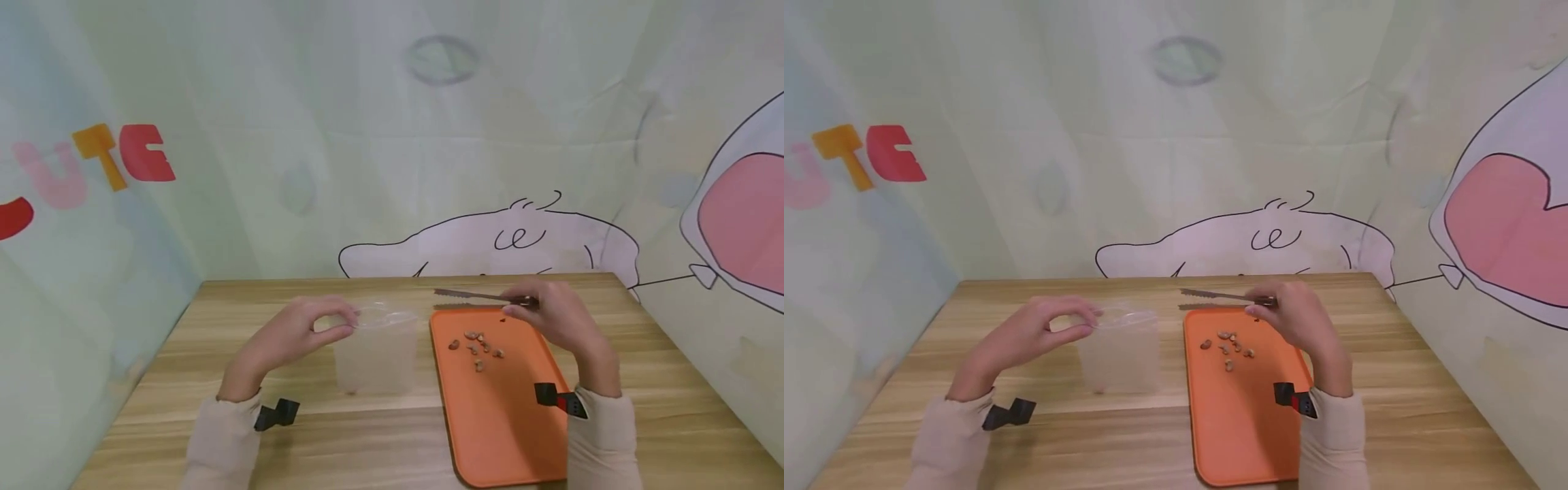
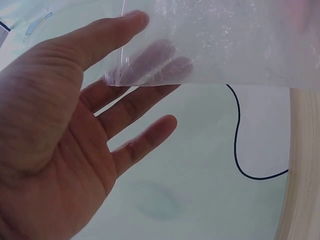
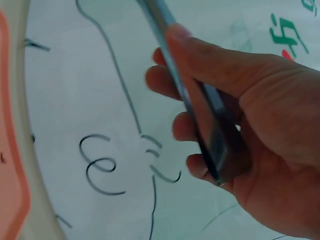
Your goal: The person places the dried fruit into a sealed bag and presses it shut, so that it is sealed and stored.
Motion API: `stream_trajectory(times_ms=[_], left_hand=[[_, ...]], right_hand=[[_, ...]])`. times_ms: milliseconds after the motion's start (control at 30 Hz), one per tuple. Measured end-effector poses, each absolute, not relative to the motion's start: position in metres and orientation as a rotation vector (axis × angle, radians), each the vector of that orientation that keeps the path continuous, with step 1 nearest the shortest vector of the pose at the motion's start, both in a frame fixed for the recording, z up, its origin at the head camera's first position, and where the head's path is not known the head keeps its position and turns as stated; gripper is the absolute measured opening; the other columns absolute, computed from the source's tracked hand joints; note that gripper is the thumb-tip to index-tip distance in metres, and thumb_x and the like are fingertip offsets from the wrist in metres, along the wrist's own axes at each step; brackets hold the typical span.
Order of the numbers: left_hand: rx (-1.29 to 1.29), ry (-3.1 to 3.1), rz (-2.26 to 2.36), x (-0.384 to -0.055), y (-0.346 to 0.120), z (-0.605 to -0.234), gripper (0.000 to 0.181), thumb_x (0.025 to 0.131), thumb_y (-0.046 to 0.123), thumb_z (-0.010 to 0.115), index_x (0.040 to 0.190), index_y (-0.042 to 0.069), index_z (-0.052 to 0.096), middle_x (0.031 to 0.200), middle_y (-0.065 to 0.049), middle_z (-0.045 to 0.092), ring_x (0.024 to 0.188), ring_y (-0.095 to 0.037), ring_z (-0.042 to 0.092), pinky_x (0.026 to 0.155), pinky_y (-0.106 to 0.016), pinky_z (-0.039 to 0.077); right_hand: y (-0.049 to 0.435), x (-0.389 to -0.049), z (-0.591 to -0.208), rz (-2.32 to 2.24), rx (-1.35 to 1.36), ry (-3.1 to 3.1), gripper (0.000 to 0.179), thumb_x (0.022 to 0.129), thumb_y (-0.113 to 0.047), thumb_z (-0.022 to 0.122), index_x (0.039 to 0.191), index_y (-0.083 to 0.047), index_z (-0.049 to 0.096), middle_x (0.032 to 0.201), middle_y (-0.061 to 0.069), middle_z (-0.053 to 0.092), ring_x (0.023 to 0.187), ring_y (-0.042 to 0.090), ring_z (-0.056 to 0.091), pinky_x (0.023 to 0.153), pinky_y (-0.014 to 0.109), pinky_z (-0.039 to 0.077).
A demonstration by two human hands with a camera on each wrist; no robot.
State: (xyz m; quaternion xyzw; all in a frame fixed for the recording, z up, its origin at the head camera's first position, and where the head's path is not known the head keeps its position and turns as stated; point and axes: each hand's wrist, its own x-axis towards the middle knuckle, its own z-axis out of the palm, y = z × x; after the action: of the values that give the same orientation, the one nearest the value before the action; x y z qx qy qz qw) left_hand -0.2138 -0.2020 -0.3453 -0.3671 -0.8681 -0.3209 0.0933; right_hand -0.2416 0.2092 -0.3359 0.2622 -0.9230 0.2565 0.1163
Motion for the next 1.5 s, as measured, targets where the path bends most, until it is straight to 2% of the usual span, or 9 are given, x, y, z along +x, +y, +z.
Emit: stream_trajectory(times_ms=[233, 367, 533, 767, 967, 1133, 1333, 1500], left_hand=[[-1.061, -2.59, -0.952, -0.212, -0.209, -0.346, 0.007, 0.094, 0.015, 0.072, 0.099, 0.02, 0.073, 0.11, 0.007, 0.072, 0.107, -0.014, 0.067, 0.092, -0.04, 0.053], [-1.066, -2.596, -0.948, -0.212, -0.209, -0.344, 0.007, 0.094, 0.015, 0.072, 0.1, 0.019, 0.073, 0.109, 0.006, 0.072, 0.105, -0.014, 0.067, 0.091, -0.039, 0.054], [-1.052, -2.614, -0.951, -0.212, -0.211, -0.344, 0.007, 0.094, 0.015, 0.072, 0.101, 0.019, 0.073, 0.108, 0.007, 0.072, 0.104, -0.014, 0.067, 0.091, -0.04, 0.054], [-1.051, -2.636, -0.975, -0.212, -0.211, -0.345, 0.006, 0.096, 0.018, 0.07, 0.101, 0.02, 0.073, 0.11, 0.006, 0.072, 0.106, -0.015, 0.067, 0.091, -0.041, 0.053], [-1.048, -2.641, -0.962, -0.212, -0.211, -0.346, 0.007, 0.096, 0.019, 0.07, 0.102, 0.02, 0.073, 0.109, 0.007, 0.072, 0.104, -0.013, 0.067, 0.09, -0.04, 0.053], [-1.049, -2.641, -0.965, -0.211, -0.212, -0.345, 0.007, 0.096, 0.019, 0.07, 0.102, 0.02, 0.073, 0.109, 0.007, 0.072, 0.104, -0.012, 0.067, 0.09, -0.039, 0.053], [-1.066, -2.627, -0.968, -0.213, -0.211, -0.346, 0.007, 0.096, 0.018, 0.07, 0.102, 0.019, 0.073, 0.108, 0.008, 0.072, 0.103, -0.011, 0.067, 0.09, -0.038, 0.053], [-1.078, -2.62, -0.952, -0.214, -0.21, -0.345, 0.007, 0.096, 0.018, 0.07, 0.102, 0.018, 0.073, 0.107, 0.007, 0.072, 0.101, -0.011, 0.067, 0.089, -0.038, 0.054]], right_hand=[[0.228, -0.26, -0.363, 0.863, 0.83, -2.944, 0.014, 0.088, -0.011, 0.077, 0.101, -0.006, 0.077, 0.09, 0.0, 0.072, 0.077, 0.013, 0.062, 0.065, 0.029, 0.052], [0.235, -0.266, -0.374, 0.847, 0.818, -3.005, 0.011, 0.087, -0.008, 0.078, 0.097, -0.004, 0.077, 0.085, -0.001, 0.07, 0.076, 0.015, 0.061, 0.065, 0.03, 0.051], [0.238, -0.27, -0.383, 0.799, 0.743, -3.087, 0.008, 0.087, -0.008, 0.077, 0.095, -0.006, 0.077, 0.087, 0.0, 0.071, 0.075, 0.015, 0.059, 0.065, 0.033, 0.05], [0.237, -0.273, -0.39, 0.727, 0.684, -3.088, 0.005, 0.089, -0.01, 0.075, 0.093, -0.006, 0.078, 0.082, -0.002, 0.07, 0.069, 0.014, 0.052, 0.062, 0.031, 0.043], [0.234, -0.271, -0.383, 0.721, 0.715, -3.034, 0.007, 0.089, -0.012, 0.077, 0.094, -0.008, 0.077, 0.081, -0.003, 0.069, 0.069, 0.012, 0.055, 0.061, 0.031, 0.045], [0.225, -0.275, -0.388, 0.757, 0.805, -3.084, 0.015, 0.088, -0.012, 0.077, 0.1, -0.003, 0.076, 0.084, -0.002, 0.07, 0.072, 0.01, 0.058, 0.063, 0.03, 0.049], [0.22, -0.279, -0.397, 0.799, 0.757, -3.133, 0.004, 0.089, -0.009, 0.076, 0.094, -0.009, 0.076, 0.087, -0.003, 0.07, 0.072, 0.012, 0.058, 0.064, 0.032, 0.049], [0.219, -0.28, -0.397, 0.773, 0.742, -3.124, 0.004, 0.092, -0.01, 0.073, 0.094, -0.009, 0.076, 0.085, -0.003, 0.069, 0.071, 0.012, 0.056, 0.063, 0.032, 0.047]])
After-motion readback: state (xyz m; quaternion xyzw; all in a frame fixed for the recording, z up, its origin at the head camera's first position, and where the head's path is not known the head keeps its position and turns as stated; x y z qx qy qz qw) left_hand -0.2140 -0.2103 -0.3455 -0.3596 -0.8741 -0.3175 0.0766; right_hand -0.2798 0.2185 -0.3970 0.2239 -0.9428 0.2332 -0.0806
